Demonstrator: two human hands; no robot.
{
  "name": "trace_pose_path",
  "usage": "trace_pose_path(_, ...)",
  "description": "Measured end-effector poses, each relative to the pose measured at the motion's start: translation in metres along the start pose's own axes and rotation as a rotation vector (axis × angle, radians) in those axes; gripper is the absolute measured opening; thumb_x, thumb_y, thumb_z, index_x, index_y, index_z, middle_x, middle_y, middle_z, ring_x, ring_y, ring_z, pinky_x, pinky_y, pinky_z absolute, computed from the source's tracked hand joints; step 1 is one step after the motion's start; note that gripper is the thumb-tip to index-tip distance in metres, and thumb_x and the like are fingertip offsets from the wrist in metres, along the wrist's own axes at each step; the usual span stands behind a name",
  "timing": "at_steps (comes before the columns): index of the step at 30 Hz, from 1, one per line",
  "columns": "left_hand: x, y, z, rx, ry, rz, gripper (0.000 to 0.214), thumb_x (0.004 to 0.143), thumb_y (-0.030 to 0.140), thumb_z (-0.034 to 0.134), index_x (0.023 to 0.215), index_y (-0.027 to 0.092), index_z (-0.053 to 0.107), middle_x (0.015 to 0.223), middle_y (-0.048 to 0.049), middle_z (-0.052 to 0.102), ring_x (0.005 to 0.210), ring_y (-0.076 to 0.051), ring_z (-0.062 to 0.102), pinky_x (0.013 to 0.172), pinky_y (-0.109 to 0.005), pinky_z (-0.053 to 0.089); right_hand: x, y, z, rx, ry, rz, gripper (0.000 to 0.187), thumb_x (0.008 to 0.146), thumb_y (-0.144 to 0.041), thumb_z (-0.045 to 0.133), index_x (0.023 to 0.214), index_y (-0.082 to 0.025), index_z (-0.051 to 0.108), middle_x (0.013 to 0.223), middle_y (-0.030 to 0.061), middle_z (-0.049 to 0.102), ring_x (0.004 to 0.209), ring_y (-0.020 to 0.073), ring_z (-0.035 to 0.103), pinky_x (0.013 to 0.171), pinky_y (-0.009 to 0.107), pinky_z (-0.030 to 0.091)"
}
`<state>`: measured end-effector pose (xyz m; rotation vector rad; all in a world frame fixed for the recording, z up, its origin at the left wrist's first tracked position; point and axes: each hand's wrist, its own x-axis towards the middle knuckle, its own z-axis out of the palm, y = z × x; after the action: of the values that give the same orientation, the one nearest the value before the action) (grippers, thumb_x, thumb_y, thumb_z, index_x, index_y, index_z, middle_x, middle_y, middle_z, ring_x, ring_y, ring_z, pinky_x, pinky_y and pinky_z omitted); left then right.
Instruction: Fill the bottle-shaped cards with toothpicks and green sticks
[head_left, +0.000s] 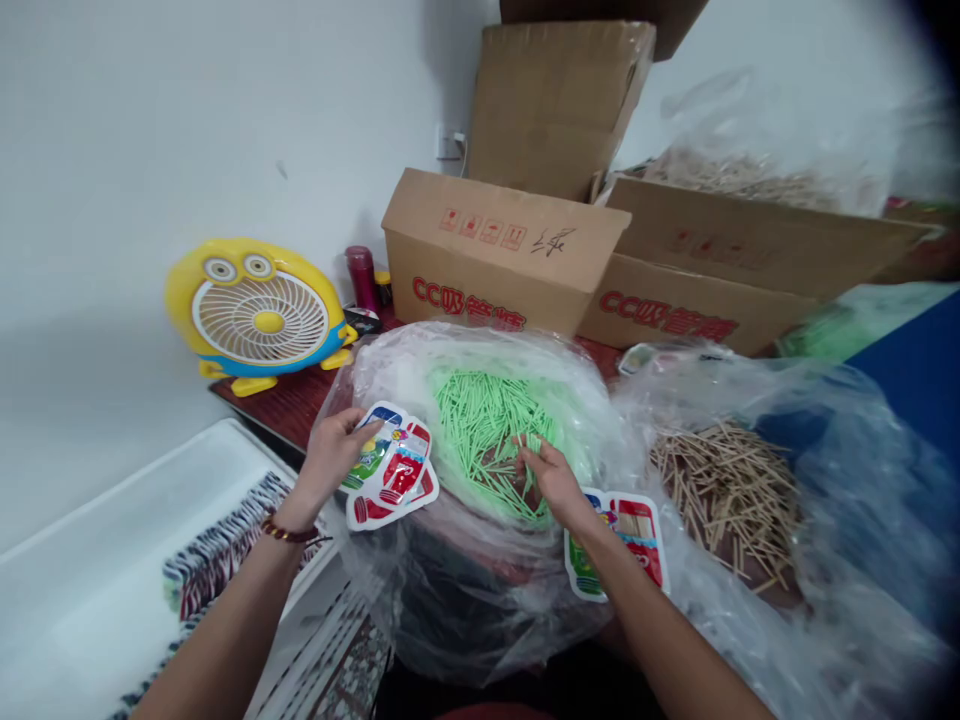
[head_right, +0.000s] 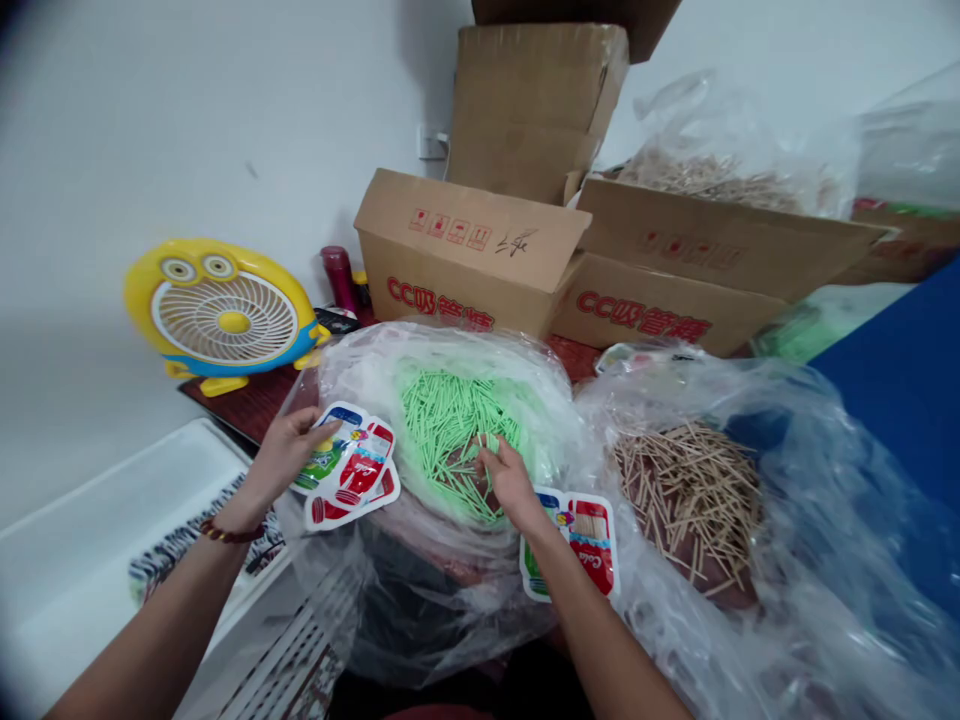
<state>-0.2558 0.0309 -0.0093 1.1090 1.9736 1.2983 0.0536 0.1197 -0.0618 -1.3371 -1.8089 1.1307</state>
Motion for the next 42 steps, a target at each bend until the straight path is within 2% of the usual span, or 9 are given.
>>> trace_pose_path(4, -0.018, 0.022, 0.0, -0.227, -0.108, -0.092, 0.033, 0.063, 0.046, 0.076, 0.077, 0.018, 0.064, 0.061, 0.0024, 0.068, 0.048, -0.016, 0.06, 0.046, -0.024, 0.046, -0.019, 0.009, 0.003, 0.221, 0.042, -0.028, 0.043, 0.084, -0.055, 0.043, 0.099, -0.017, 0.057, 0.078, 0.0045, 0.066, 0.069, 0.0183, 0.06, 0.065, 0.031, 0.047)
trace_pose_path(8, -0.044, 0.034, 0.01, -0.389, -0.187, -0.171, 0.037, 0.06, 0.043, 0.081, 0.079, 0.018, 0.063, 0.07, 0.0003, 0.072, 0.054, -0.018, 0.063, 0.052, -0.027, 0.051, -0.032, 0.014, 0.008, 0.38, 0.029, -0.043, 0.027, 0.079, -0.044, 0.059, 0.087, -0.019, 0.06, 0.081, 0.0022, 0.067, 0.08, 0.0177, 0.059, 0.08, 0.032, 0.045)
trace_pose_path(11, -0.066, 0.033, 0.024, -0.386, -0.245, -0.218, 0.034, 0.062, 0.043, 0.079, 0.079, 0.017, 0.064, 0.066, -0.0004, 0.07, 0.053, -0.018, 0.062, 0.051, -0.027, 0.049, -0.032, 0.004, 0.005, 0.626, 0.083, 0.073, 0.027, 0.076, -0.043, 0.064, 0.09, -0.02, 0.059, 0.078, 0.0003, 0.067, 0.073, 0.0175, 0.061, 0.074, 0.033, 0.048)
trace_pose_path(18, -0.103, 0.037, 0.077, -0.212, -0.555, -0.042, 0.035, 0.073, 0.041, 0.069, 0.056, 0.018, 0.05, 0.052, 0.0057, 0.046, 0.049, -0.01, 0.042, 0.047, -0.021, 0.032, -0.034, -0.034, -0.02, 1.183, 0.02, 0.148, 0.024, 0.072, -0.03, 0.073, 0.089, -0.021, 0.058, 0.08, -0.0004, 0.064, 0.083, 0.0181, 0.064, 0.077, 0.034, 0.051)
trace_pose_path(21, -0.107, 0.044, 0.096, -0.191, -0.631, 0.006, 0.038, 0.076, 0.041, 0.065, 0.054, 0.018, 0.045, 0.05, 0.007, 0.038, 0.047, -0.009, 0.034, 0.046, -0.022, 0.026, -0.042, -0.043, -0.029, 1.038, -0.082, 0.114, 0.021, 0.077, -0.033, 0.068, 0.091, -0.021, 0.057, 0.079, -0.0012, 0.063, 0.077, 0.0167, 0.062, 0.075, 0.033, 0.049)
trace_pose_path(28, -0.102, 0.044, 0.11, -0.16, -0.65, -0.039, 0.031, 0.074, 0.043, 0.063, 0.06, 0.018, 0.053, 0.054, 0.0045, 0.046, 0.049, -0.011, 0.039, 0.048, -0.023, 0.027, -0.064, -0.054, -0.036, 0.016, -0.232, -0.229, 0.016, 0.092, -0.031, 0.045, 0.088, -0.02, 0.056, 0.082, 0.0015, 0.062, 0.075, 0.0158, 0.055, 0.072, 0.028, 0.041)
trace_pose_path(33, -0.1, 0.042, 0.116, -0.117, -0.699, 0.016, 0.033, 0.078, 0.04, 0.06, 0.058, 0.018, 0.045, 0.055, 0.0055, 0.038, 0.051, -0.01, 0.032, 0.048, -0.023, 0.025, -0.065, -0.047, -0.031, -0.185, -0.275, -0.272, 0.011, 0.091, -0.023, 0.044, 0.095, -0.022, 0.054, 0.09, 0.0046, 0.064, 0.086, 0.0194, 0.057, 0.076, 0.029, 0.04)
trace_pose_path(37, -0.104, 0.047, 0.113, -0.118, -0.712, 0.067, 0.036, 0.081, 0.042, 0.058, 0.058, 0.018, 0.044, 0.057, 0.0056, 0.034, 0.054, -0.01, 0.029, 0.049, -0.023, 0.023, -0.065, -0.052, -0.042, 0.077, -0.221, -0.182, 0.011, 0.091, -0.032, 0.046, 0.087, -0.022, 0.051, 0.075, -0.0008, 0.06, 0.071, 0.0161, 0.055, 0.068, 0.027, 0.04)
trace_pose_path(42, -0.112, 0.053, 0.106, -0.124, -0.747, 0.24, 0.041, 0.086, 0.039, 0.056, 0.055, 0.018, 0.039, 0.06, 0.0046, 0.032, 0.056, -0.01, 0.03, 0.053, -0.024, 0.024, -0.071, -0.066, -0.053, 0.877, 0.077, -0.043, 0.016, 0.088, -0.039, 0.053, 0.092, -0.024, 0.051, 0.075, -0.0029, 0.061, 0.069, 0.0149, 0.059, 0.073, 0.03, 0.046)
